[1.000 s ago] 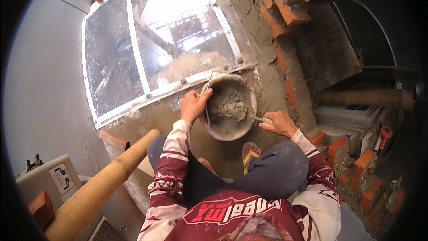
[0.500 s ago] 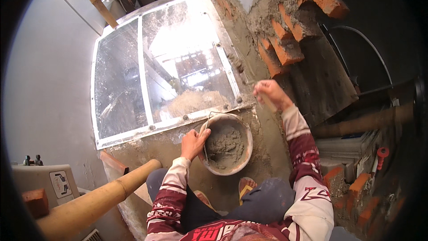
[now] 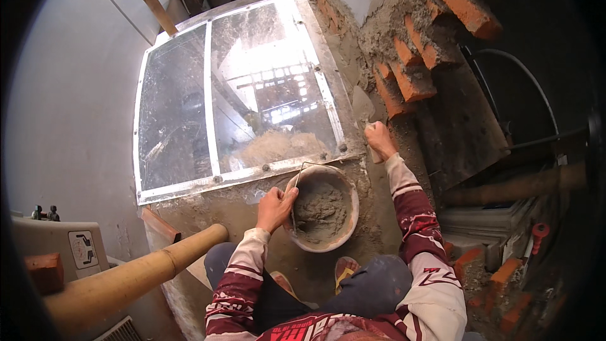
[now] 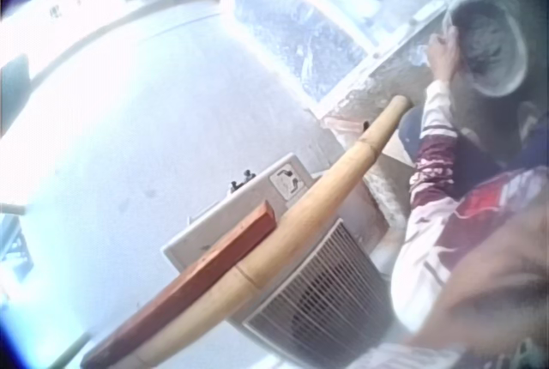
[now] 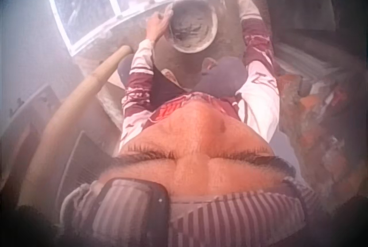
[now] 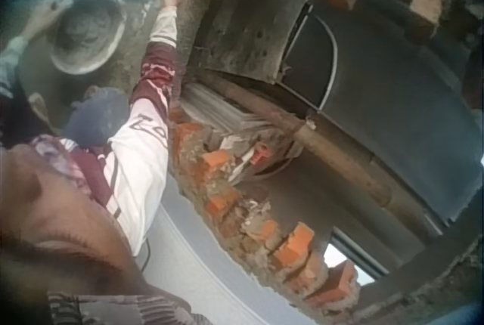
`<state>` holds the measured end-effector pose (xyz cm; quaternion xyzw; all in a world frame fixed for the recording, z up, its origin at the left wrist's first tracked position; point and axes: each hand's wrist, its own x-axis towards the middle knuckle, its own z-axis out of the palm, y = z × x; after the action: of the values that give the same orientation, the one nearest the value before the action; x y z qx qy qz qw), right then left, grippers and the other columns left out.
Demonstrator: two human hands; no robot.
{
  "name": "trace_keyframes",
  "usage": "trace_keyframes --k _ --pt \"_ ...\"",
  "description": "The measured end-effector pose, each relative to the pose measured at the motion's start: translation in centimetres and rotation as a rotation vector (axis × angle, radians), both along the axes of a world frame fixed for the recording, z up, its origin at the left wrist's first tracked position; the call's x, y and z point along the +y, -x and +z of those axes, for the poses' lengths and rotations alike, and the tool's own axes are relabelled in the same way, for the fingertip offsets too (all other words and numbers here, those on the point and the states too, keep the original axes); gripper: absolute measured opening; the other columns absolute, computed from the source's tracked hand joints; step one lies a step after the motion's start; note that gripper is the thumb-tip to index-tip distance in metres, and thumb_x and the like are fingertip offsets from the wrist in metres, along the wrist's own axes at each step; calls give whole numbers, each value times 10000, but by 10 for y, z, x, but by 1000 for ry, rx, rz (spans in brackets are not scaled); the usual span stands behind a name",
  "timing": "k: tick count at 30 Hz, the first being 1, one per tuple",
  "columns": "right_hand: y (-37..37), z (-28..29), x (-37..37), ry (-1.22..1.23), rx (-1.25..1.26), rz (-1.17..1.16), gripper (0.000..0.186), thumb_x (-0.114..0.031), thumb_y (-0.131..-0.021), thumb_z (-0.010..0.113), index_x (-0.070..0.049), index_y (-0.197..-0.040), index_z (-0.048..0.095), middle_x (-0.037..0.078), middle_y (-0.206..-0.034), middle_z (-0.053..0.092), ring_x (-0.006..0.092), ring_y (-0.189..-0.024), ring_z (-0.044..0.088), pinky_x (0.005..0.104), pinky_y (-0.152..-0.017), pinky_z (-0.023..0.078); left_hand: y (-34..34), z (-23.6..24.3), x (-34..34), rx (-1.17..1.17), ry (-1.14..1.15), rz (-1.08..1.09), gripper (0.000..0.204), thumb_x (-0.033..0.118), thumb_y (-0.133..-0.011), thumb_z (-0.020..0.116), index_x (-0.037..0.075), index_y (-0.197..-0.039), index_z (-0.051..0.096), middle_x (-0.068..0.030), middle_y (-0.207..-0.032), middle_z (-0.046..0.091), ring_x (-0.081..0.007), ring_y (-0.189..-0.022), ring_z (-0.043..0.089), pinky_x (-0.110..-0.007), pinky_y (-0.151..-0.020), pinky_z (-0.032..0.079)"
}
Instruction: The person scoops cement from a bucket with a trowel and applies it to a brick wall, smoothing the surface with a wooden float. The person repeatedly applies and smooths the cement along the wall near a window.
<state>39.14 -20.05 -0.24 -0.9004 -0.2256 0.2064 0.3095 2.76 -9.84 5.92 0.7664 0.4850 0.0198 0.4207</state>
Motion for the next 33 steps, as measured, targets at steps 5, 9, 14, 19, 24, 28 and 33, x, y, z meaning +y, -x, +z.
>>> trace_keyframes --k 5,9,14,19,24,28,33 --pt "-1 -12 30 199 69 -13 572 -210 -864 637 81 -1318 449 327 -1272 570 442 -1181 578 471 -981 476 4 -3 -2 13 11 5 614 599 -875 621 -8 -786 585 -251 -762 657 -424 -786 656 -474 -702 491" --pt "-7 -2 43 251 36 48 497 -207 -907 638 83 -1288 505 295 -1308 567 422 -1232 555 461 -994 477 7 -4 -2 48 -23 -1 606 583 -901 588 -19 -825 586 -271 -803 659 -453 -814 648 -504 -727 487" --pt "-19 22 72 396 -57 106 461 -189 -931 648 65 -1294 519 281 -1317 563 428 -1218 559 472 -966 487 8 -4 -5 91 -50 2 589 550 -928 555 -35 -868 589 -288 -870 661 -470 -869 638 -525 -768 482" --pt "-29 41 104 374 -62 38 339 -177 -940 627 70 -1173 621 272 -1257 610 411 -1186 593 471 -955 502 8 -4 -5 120 -57 25 584 563 -934 542 -15 -871 595 -263 -851 659 -450 -853 636 -496 -756 477" --pt "-36 52 117 272 -107 -57 304 -176 -944 601 63 -1118 671 249 -1228 641 392 -1154 624 471 -956 510 10 -5 -4 147 -52 7 565 523 -951 530 -36 -896 589 -281 -939 657 -459 -920 630 -525 -796 477" --pt "-37 64 106 110 -25 -99 385 -228 -945 644 89 -1160 606 267 -1216 636 387 -1079 655 442 -903 516 14 -6 0 156 -42 33 546 500 -959 528 -39 -912 594 -277 -955 658 -458 -930 629 -525 -815 477" --pt "0 52 74 28 -168 -167 384 -249 -901 651 34 -1153 596 252 -1114 664 411 -1087 630 477 -896 490 19 -2 1 167 -18 32 532 487 -960 531 -39 -934 603 -273 -963 660 -454 -939 629 -527 -820 477"
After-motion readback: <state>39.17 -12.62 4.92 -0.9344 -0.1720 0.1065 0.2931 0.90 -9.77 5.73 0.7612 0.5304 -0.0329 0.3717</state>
